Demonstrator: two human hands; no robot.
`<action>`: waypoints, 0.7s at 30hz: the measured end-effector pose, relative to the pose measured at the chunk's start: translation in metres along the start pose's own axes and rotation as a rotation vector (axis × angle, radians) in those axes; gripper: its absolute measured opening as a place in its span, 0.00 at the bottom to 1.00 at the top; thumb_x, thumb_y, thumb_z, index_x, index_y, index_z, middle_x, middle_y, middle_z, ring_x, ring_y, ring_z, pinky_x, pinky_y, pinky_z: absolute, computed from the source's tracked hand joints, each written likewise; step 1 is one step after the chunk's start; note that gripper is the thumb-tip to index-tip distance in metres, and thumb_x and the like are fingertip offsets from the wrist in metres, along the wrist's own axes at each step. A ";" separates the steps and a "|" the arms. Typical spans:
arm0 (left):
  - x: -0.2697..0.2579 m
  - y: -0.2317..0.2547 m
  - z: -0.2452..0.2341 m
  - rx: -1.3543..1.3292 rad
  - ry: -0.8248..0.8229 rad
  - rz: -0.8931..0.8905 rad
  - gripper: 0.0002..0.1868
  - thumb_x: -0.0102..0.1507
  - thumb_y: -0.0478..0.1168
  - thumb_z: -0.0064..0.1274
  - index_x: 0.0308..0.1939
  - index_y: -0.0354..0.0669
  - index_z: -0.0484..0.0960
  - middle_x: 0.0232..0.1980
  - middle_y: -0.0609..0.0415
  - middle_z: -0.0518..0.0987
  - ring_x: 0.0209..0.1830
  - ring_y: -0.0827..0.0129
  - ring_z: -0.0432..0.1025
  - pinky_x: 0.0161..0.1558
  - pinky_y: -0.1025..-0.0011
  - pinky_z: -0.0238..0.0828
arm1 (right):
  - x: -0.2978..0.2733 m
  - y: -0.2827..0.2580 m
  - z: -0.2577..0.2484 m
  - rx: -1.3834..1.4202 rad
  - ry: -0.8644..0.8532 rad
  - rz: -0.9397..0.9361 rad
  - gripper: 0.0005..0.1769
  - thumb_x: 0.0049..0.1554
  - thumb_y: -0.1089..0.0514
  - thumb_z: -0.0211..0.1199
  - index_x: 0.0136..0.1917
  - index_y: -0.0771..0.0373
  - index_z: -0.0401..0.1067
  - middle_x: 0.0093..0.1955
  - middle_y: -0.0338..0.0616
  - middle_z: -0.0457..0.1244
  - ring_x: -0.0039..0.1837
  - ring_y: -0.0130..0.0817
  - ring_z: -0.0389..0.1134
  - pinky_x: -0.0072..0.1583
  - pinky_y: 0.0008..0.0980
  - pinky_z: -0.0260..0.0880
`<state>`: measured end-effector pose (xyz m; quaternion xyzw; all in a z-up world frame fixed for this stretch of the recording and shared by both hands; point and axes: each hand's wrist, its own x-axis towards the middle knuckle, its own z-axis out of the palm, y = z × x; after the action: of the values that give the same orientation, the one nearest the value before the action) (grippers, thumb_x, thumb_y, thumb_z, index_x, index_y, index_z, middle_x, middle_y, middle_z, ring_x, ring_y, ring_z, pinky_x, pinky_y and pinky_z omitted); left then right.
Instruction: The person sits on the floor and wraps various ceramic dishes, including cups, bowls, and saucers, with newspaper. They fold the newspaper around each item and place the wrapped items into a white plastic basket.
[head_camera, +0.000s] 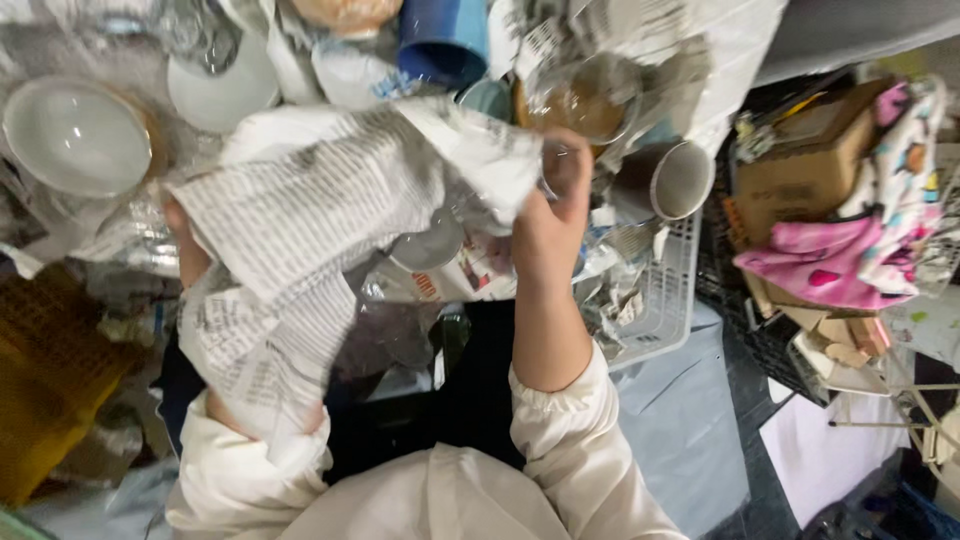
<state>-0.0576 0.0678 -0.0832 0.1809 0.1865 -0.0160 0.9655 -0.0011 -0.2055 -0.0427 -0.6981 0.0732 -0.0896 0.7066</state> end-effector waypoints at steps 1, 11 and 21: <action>0.000 -0.001 0.002 -0.006 -0.004 -0.002 0.33 0.74 0.55 0.45 0.75 0.37 0.65 0.71 0.44 0.72 0.67 0.56 0.71 0.65 0.58 0.71 | 0.003 -0.003 -0.009 -0.125 -0.078 -0.187 0.17 0.63 0.71 0.59 0.63 0.64 0.62 0.65 0.51 0.65 0.69 0.39 0.67 0.74 0.35 0.63; 0.017 0.008 0.039 -0.007 -0.065 -0.031 0.36 0.73 0.58 0.45 0.77 0.37 0.64 0.73 0.42 0.70 0.68 0.53 0.69 0.65 0.55 0.71 | 0.028 -0.021 -0.038 -0.413 0.455 -0.385 0.31 0.57 0.65 0.74 0.70 0.63 0.64 0.67 0.40 0.60 0.64 0.31 0.61 0.68 0.32 0.62; 0.027 0.000 0.028 0.075 0.014 -0.021 0.32 0.73 0.54 0.44 0.75 0.36 0.65 0.74 0.41 0.69 0.69 0.54 0.69 0.69 0.55 0.69 | 0.032 -0.020 -0.036 -0.436 0.483 -0.453 0.35 0.53 0.68 0.76 0.69 0.61 0.64 0.64 0.39 0.62 0.62 0.31 0.64 0.65 0.32 0.65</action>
<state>-0.0222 0.0588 -0.0687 0.2149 0.1946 -0.0316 0.9565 0.0210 -0.2480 -0.0224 -0.7889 0.0987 -0.3874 0.4666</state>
